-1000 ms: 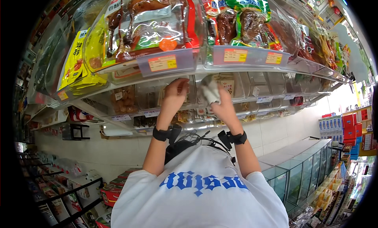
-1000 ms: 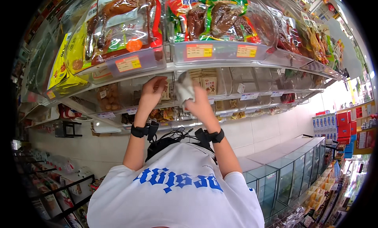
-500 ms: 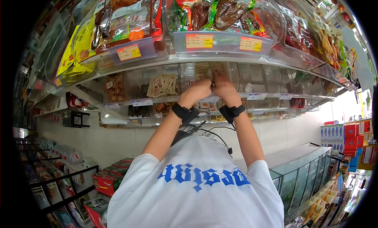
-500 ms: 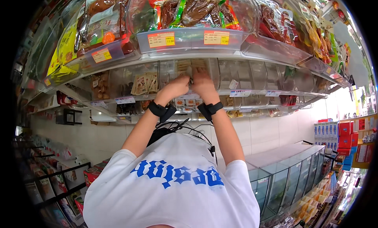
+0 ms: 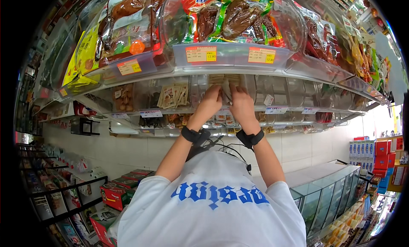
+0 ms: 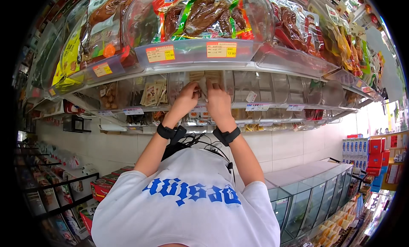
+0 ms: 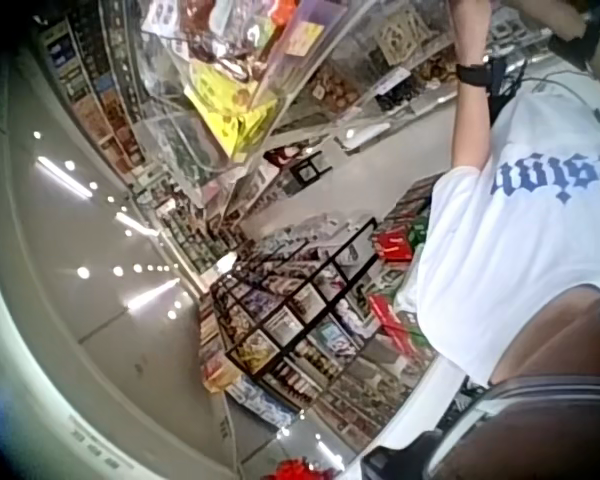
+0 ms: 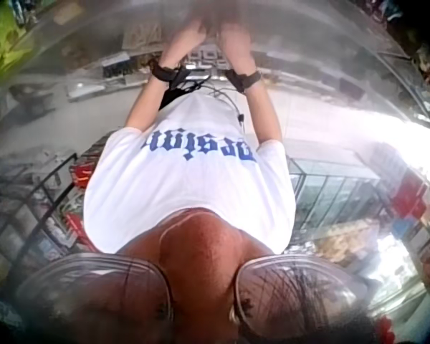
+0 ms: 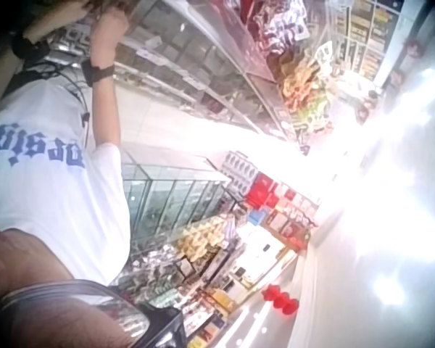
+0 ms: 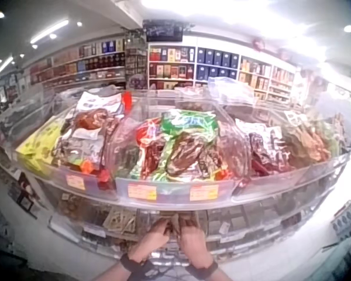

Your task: Using a cloth to wipe down small plastic packages of snacks on a supermarket shelf.

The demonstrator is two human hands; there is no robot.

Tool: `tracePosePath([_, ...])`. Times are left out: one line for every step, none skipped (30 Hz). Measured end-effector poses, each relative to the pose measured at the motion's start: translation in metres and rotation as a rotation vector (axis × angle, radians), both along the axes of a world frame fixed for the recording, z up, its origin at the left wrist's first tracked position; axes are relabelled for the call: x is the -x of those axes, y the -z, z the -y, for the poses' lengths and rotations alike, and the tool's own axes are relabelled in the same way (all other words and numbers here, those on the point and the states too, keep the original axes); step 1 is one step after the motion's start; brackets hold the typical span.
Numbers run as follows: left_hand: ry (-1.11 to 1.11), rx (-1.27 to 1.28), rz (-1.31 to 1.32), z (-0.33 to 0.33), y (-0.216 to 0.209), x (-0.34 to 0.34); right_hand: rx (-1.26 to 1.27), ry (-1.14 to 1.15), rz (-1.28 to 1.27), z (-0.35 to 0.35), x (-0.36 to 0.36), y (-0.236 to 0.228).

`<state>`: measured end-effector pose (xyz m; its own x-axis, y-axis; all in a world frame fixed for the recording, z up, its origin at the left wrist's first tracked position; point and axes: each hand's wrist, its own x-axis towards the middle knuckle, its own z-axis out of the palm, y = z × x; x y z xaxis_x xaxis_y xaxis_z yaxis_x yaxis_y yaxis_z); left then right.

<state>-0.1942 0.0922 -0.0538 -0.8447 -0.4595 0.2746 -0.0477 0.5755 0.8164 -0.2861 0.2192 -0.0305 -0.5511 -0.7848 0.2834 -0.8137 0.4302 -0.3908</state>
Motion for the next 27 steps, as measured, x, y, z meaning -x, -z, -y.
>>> tracePosePath([-0.010,-0.035,-0.028,-0.001,0.000,0.000,0.000,-0.001,0.001,-0.003,0.000,-0.005])
tracePosePath([-0.018,-0.071,-0.056,-0.003,-0.003,-0.001,0.042,-0.028,0.002,-0.007,0.001,-0.011])
tracePosePath([-0.018,-0.071,-0.055,-0.006,-0.007,-0.001,0.084,-0.054,0.003,-0.012,0.002,-0.016])
tracePosePath([-0.002,-0.069,-0.097,-0.009,-0.011,-0.001,0.083,-0.053,0.004,-0.017,0.003,-0.020])
tracePosePath([0.011,-0.067,-0.138,-0.011,-0.018,-0.002,0.230,-0.062,0.070,-0.023,0.005,-0.024])
tracePosePath([0.010,-0.067,-0.138,-0.011,-0.025,-0.003,0.377,-0.070,0.137,-0.029,0.005,-0.028])
tracePosePath([0.076,-0.118,-0.034,-0.009,-0.032,-0.006,0.376,-0.071,0.137,-0.036,0.006,-0.034])
tracePosePath([0.149,-0.170,0.068,-0.009,-0.042,-0.008,0.448,-0.038,0.377,-0.045,0.005,-0.046])
tracePosePath([0.163,-0.172,0.070,-0.012,-0.056,-0.009,0.520,0.003,0.616,-0.052,0.003,-0.053])
tracePosePath([0.136,-0.225,0.137,-0.016,-0.072,-0.013,0.648,0.041,0.708,-0.056,0.001,-0.055])
tracePosePath([0.104,-0.274,0.203,-0.020,-0.082,-0.016,0.652,0.048,0.704,-0.059,0.004,-0.050])
tracePosePath([0.113,-0.272,0.203,-0.021,-0.083,-0.018,0.767,0.186,0.700,-0.063,0.008,-0.041])
tracePosePath([0.115,-0.372,0.131,-0.023,-0.084,-0.020,0.882,0.326,0.692,-0.066,0.010,-0.035])
tracePosePath([0.116,-0.473,0.058,-0.025,-0.086,-0.022,1.058,0.324,0.938,-0.069,0.010,-0.034])
tracePosePath([0.125,-0.474,0.060,-0.028,-0.090,-0.023,1.063,0.332,0.933,-0.072,0.009,-0.034])
tracePosePath([0.105,-0.520,0.073,-0.031,-0.095,-0.025,1.128,0.318,1.065,-0.076,0.008,-0.034])
tracePosePath([0.089,-0.565,0.088,-0.034,-0.101,-0.026,1.196,0.305,1.196,-0.079,0.004,-0.038])
tracePosePath([0.104,-0.565,0.095,-0.036,-0.102,-0.025,1.199,0.314,1.238,-0.079,-0.004,-0.042])
tracePosePath([0.089,-0.562,0.084,-0.039,-0.104,-0.025,1.209,0.327,1.231,-0.079,-0.011,-0.047])
tracePosePath([0.077,-0.558,0.075,-0.042,-0.105,-0.025,1.187,0.293,1.378,-0.080,-0.017,-0.049])
tracePosePath([0.094,-0.558,0.083,-0.045,-0.107,-0.025,1.161,0.256,1.524,-0.080,-0.023,-0.052])
tracePosePath([0.102,-0.536,0.083,-0.048,-0.110,-0.024,1.162,0.226,1.515,-0.077,-0.029,-0.054])
tracePosePath([0.107,-0.514,0.081,-0.052,-0.111,-0.024,1.173,0.238,1.510,-0.075,-0.035,-0.059])
tracePosePath([0.120,-0.514,0.087,-0.055,-0.107,-0.026,1.089,0.192,1.490,-0.074,-0.041,-0.063])
tracePosePath([0.184,-0.498,0.085,-0.057,-0.099,-0.027,1.005,0.146,1.468,-0.073,-0.046,-0.065])
tracePosePath([0.250,-0.482,0.081,-0.060,-0.096,-0.028,1.011,0.148,1.408,-0.072,-0.046,-0.062])
tracePosePath([0.263,-0.482,0.084,-0.061,-0.096,-0.028,1.019,0.158,1.401,-0.072,-0.047,-0.063])
